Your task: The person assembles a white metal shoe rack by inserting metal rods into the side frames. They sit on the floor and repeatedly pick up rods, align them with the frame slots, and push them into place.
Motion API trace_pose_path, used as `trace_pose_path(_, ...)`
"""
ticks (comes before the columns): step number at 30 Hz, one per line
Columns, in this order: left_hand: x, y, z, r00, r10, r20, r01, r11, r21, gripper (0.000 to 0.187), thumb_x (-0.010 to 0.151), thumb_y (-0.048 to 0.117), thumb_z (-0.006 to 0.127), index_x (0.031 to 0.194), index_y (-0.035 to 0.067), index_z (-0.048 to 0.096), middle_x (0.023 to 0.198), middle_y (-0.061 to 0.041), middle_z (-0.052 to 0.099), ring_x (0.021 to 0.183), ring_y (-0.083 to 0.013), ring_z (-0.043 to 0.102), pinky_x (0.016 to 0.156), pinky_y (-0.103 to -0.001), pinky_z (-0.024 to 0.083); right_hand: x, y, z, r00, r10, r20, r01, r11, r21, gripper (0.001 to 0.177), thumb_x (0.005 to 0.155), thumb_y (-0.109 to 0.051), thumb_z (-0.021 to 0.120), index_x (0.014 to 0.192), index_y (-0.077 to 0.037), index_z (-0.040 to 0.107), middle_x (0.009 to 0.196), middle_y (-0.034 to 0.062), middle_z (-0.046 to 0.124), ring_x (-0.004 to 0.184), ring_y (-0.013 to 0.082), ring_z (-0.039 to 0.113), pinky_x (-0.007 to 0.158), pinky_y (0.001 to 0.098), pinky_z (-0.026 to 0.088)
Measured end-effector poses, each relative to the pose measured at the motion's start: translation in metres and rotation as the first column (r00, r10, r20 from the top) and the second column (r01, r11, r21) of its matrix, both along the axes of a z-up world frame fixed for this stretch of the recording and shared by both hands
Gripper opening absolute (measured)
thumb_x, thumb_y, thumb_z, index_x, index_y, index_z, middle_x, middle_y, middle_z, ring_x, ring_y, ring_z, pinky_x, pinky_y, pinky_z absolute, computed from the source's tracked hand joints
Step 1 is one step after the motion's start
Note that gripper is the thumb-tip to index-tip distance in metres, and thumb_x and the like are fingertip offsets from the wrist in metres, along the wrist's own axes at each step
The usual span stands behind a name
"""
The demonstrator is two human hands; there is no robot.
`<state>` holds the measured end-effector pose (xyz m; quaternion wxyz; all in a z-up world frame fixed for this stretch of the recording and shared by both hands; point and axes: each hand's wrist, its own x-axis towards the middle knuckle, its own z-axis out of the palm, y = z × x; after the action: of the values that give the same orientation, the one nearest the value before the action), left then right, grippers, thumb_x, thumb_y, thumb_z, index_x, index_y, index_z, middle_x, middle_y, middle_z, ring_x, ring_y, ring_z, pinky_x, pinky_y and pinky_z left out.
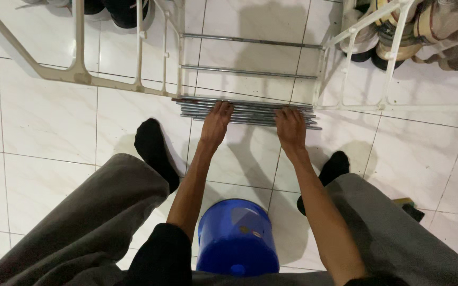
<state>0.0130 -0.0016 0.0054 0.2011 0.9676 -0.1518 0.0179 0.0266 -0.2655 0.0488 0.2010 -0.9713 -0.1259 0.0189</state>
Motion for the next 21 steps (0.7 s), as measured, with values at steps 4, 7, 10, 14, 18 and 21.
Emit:
trace_pose_path(4, 0.002, 0.001, 0.008, 1.0, -0.009, -0.002, 0.009, 0.999, 0.04, 0.048, 0.083, -0.003, 0.061, 0.131, -0.001, 0.064, 0.129, -0.013, 0.062, 0.125, -0.0301, 0.057, 0.098, -0.044, 0.054, -0.002, 0.01, 0.004, 0.995, 0.005, 0.096, -0.009, 0.999, 0.044, 0.034, 0.093, -0.016, 0.075, 0.123, -0.002, 0.067, 0.123, 0.0142, 0.066, 0.115, 0.0356, 0.062, 0.102, 0.0465, 0.048)
trace_pose_path(7, 0.005, 0.001, 0.013, 0.998, 0.006, -0.059, -0.006, 1.0, -0.001, 0.047, 0.086, -0.005, 0.062, 0.133, -0.002, 0.062, 0.131, -0.012, 0.061, 0.127, -0.0295, 0.057, 0.098, -0.043, 0.054, 0.001, 0.02, 0.01, 0.998, -0.03, 0.058, 0.027, 0.998, 0.053, 0.04, 0.093, -0.014, 0.075, 0.13, -0.002, 0.065, 0.122, 0.0142, 0.066, 0.113, 0.0341, 0.062, 0.1, 0.0458, 0.049)
trace_pose_path(10, 0.008, 0.003, 0.015, 0.999, 0.004, -0.049, -0.007, 0.999, -0.052, 0.047, 0.086, -0.006, 0.062, 0.133, -0.003, 0.062, 0.13, -0.014, 0.061, 0.125, -0.0311, 0.058, 0.098, -0.043, 0.054, 0.005, 0.025, 0.013, 0.998, -0.031, 0.058, 0.029, 0.999, 0.042, 0.042, 0.094, -0.013, 0.074, 0.133, -0.001, 0.063, 0.123, 0.0144, 0.065, 0.113, 0.0332, 0.063, 0.1, 0.0449, 0.05)
trace_pose_path(14, 0.015, 0.005, 0.012, 0.998, 0.016, 0.056, -0.01, 0.993, -0.114, 0.044, 0.087, -0.004, 0.061, 0.13, -0.004, 0.062, 0.128, -0.017, 0.063, 0.123, -0.035, 0.061, 0.096, -0.042, 0.055, 0.013, 0.026, 0.007, 0.998, -0.068, -0.004, 0.069, 0.997, 0.025, 0.04, 0.095, -0.013, 0.074, 0.133, -0.003, 0.064, 0.12, 0.0133, 0.066, 0.109, 0.0338, 0.063, 0.095, 0.0452, 0.05)
trace_pose_path(18, 0.024, 0.011, 0.012, 0.997, 0.005, 0.083, 0.007, 0.989, -0.147, 0.036, 0.093, 0.0, 0.059, 0.129, -0.003, 0.063, 0.125, -0.018, 0.065, 0.121, -0.0354, 0.062, 0.098, -0.044, 0.056, 0.018, 0.026, -0.004, 0.997, -0.06, 0.05, 0.06, 0.998, 0.008, 0.038, 0.097, -0.015, 0.072, 0.132, -0.004, 0.065, 0.119, 0.0125, 0.066, 0.111, 0.0322, 0.064, 0.097, 0.0456, 0.05)
trace_pose_path(21, 0.032, 0.013, 0.012, 0.994, 0.018, 0.105, -0.003, 0.991, -0.137, 0.035, 0.096, 0.005, 0.059, 0.129, -0.005, 0.062, 0.126, -0.019, 0.066, 0.119, -0.0368, 0.062, 0.093, -0.045, 0.055, 0.018, 0.029, -0.011, 0.994, -0.082, 0.078, 0.08, 0.996, 0.037, 0.039, 0.097, -0.016, 0.072, 0.133, -0.003, 0.065, 0.12, 0.0141, 0.066, 0.112, 0.0323, 0.063, 0.097, 0.0454, 0.05)
